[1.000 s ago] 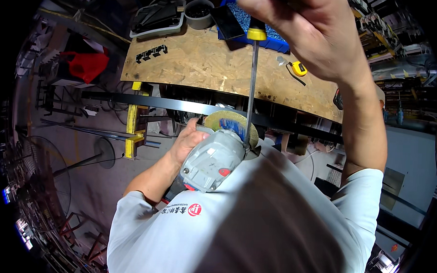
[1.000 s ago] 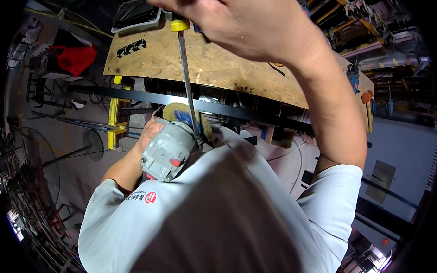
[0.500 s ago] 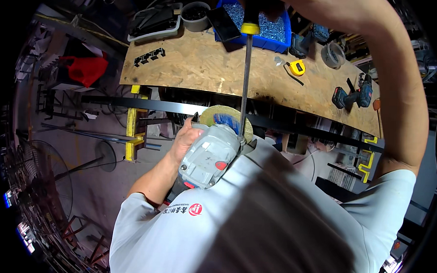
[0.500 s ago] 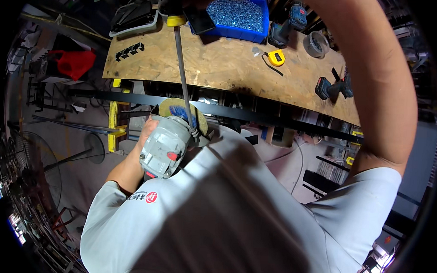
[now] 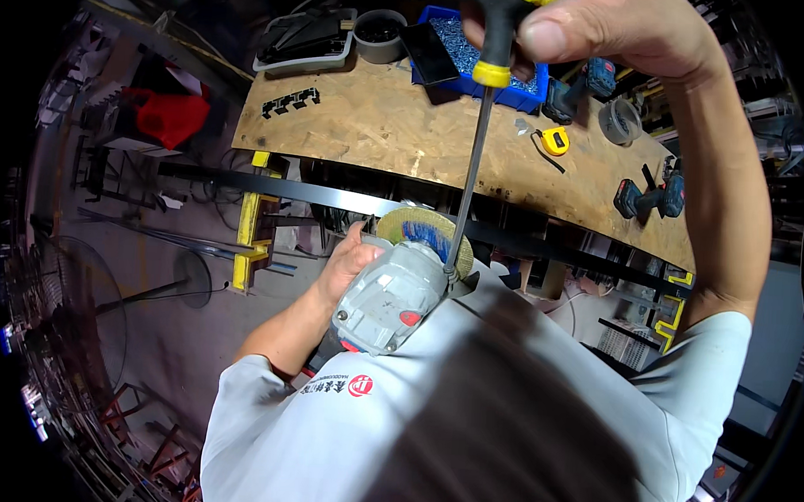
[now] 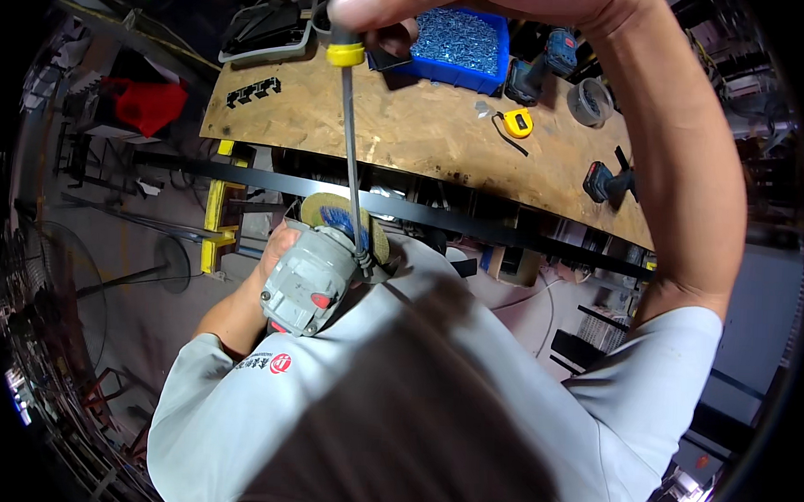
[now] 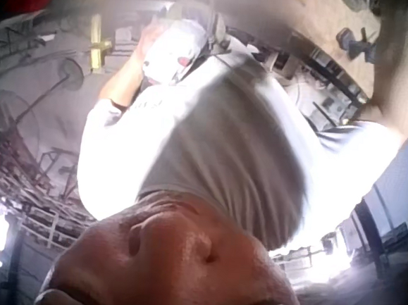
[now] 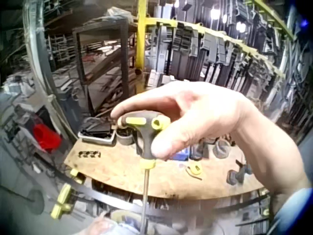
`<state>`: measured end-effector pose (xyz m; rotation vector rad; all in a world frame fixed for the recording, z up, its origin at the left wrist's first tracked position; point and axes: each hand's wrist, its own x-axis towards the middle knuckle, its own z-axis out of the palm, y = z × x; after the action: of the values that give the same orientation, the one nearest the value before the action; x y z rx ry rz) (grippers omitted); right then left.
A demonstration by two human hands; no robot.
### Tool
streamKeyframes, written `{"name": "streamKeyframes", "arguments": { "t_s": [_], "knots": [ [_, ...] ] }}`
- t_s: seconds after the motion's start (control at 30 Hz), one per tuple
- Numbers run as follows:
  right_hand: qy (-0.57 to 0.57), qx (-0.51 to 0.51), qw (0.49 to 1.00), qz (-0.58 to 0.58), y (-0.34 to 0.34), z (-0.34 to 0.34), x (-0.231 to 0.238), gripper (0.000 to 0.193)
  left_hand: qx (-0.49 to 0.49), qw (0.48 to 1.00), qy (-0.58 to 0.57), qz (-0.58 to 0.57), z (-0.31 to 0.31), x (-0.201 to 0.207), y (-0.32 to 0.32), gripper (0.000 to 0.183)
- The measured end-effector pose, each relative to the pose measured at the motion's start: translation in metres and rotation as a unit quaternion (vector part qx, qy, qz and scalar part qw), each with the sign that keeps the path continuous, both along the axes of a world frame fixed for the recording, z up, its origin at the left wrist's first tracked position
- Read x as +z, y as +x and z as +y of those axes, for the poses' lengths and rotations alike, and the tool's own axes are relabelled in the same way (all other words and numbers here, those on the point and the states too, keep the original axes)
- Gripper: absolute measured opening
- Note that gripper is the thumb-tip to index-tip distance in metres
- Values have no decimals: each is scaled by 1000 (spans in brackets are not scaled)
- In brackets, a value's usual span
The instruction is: The person uses a drill to secure screws into a black metal rail on a workbench, then picks up an angle grinder and grinds the surface of a metal beam, producing sparks.
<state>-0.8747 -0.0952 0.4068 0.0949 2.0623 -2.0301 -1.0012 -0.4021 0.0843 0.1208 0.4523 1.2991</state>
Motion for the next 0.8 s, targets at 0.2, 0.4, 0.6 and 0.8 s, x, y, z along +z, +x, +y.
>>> {"name": "streamKeyframes", "arguments": {
  "t_s": [0.2,0.4,0.6,0.8],
  "knots": [
    [-112,-6,985,134,-12,-5,-45,100,3,1000,-10,3,-13,24,-3,62],
    [-31,-24,968,247,-27,-6,-58,87,8,999,15,33,-15,12,-1,59],
    [114,-50,971,205,-22,-21,-28,43,11,1000,-16,24,-30,2,-4,59],
    [414,-176,891,59,-7,-69,17,55,21,992,-15,122,-26,10,-5,54]
  ]
}}
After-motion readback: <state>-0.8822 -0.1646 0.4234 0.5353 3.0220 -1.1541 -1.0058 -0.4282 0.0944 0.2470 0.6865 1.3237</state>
